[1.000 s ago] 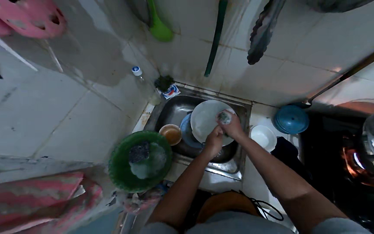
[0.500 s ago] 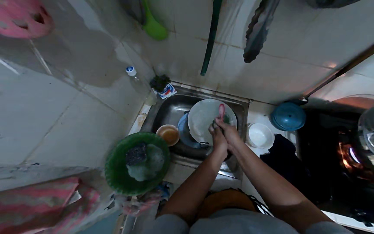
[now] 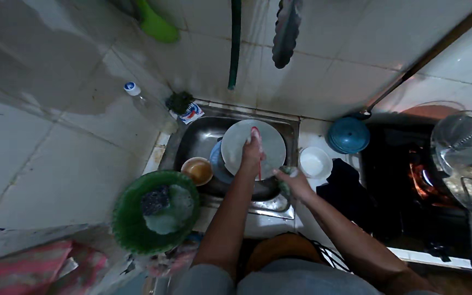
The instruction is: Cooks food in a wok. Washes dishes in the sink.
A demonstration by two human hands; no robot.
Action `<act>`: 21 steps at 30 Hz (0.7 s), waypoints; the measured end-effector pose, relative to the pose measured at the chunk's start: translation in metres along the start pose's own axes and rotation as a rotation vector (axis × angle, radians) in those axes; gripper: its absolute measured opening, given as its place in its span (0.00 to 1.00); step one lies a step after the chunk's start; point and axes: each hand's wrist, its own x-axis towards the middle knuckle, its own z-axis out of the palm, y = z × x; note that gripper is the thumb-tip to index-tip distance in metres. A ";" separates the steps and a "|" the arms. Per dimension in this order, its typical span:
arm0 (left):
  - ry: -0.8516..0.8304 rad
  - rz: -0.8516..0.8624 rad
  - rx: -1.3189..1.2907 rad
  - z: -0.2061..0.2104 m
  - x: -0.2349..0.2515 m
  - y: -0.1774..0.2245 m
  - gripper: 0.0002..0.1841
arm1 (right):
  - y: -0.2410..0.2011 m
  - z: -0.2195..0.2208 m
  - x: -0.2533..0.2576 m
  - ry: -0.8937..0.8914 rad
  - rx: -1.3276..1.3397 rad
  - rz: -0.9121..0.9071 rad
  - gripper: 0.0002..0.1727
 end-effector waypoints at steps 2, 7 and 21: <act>-0.088 -0.055 0.233 0.003 -0.012 -0.003 0.22 | 0.002 -0.011 0.010 0.170 0.232 -0.067 0.11; -0.394 0.073 0.658 0.040 -0.048 -0.031 0.17 | 0.010 -0.022 0.051 0.168 0.008 -0.461 0.21; -0.493 0.050 0.783 0.053 -0.022 -0.025 0.24 | 0.000 -0.079 0.075 0.387 -0.067 -0.122 0.32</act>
